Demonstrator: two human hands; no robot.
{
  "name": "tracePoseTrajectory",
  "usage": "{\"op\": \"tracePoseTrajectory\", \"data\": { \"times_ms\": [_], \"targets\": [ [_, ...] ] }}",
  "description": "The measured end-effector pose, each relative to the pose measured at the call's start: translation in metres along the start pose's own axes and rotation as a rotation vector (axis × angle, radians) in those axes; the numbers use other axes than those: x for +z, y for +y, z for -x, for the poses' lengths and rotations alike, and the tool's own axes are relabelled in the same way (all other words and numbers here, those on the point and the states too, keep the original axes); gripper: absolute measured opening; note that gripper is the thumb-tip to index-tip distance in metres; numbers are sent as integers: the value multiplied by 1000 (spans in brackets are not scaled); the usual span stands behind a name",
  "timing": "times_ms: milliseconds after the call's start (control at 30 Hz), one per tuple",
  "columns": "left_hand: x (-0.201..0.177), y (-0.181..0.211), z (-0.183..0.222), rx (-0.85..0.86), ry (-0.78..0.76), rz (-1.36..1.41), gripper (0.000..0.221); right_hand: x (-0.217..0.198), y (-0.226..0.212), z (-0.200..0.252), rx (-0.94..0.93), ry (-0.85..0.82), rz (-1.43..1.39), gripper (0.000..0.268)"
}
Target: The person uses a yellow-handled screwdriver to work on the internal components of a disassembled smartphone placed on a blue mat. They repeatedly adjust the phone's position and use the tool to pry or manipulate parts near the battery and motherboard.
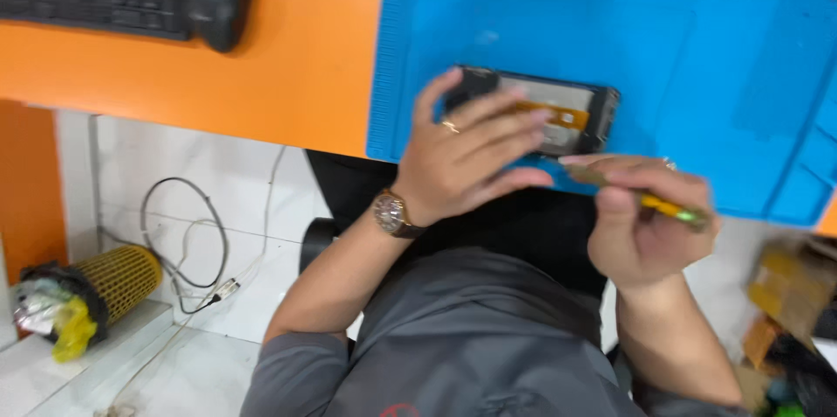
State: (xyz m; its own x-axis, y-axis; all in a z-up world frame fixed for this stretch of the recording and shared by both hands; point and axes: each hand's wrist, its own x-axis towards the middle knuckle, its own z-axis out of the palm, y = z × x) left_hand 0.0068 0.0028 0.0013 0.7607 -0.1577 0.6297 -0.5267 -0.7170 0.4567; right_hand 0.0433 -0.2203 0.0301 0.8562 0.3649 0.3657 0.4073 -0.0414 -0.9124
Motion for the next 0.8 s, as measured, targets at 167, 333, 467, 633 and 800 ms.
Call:
{"op": "tracePoseTrajectory", "data": {
  "times_ms": [167,333,467,633,800],
  "targets": [
    [5,0,-6,-48,-46,-126,48,-38,-13,-20,-82,95,283,33],
    [7,3,-10,-71,-71,-141,43,-46,8,-14,5,71,320,30],
    [7,4,-12,-67,-101,-162,42,-42,14,-19,-7,23,441,28],
    [6,6,-14,-40,-128,-209,38,-47,17,-26,-1,-87,574,23],
    [7,8,-13,-32,-146,-231,36,-57,4,-47,-49,-222,637,16]
  ]
}}
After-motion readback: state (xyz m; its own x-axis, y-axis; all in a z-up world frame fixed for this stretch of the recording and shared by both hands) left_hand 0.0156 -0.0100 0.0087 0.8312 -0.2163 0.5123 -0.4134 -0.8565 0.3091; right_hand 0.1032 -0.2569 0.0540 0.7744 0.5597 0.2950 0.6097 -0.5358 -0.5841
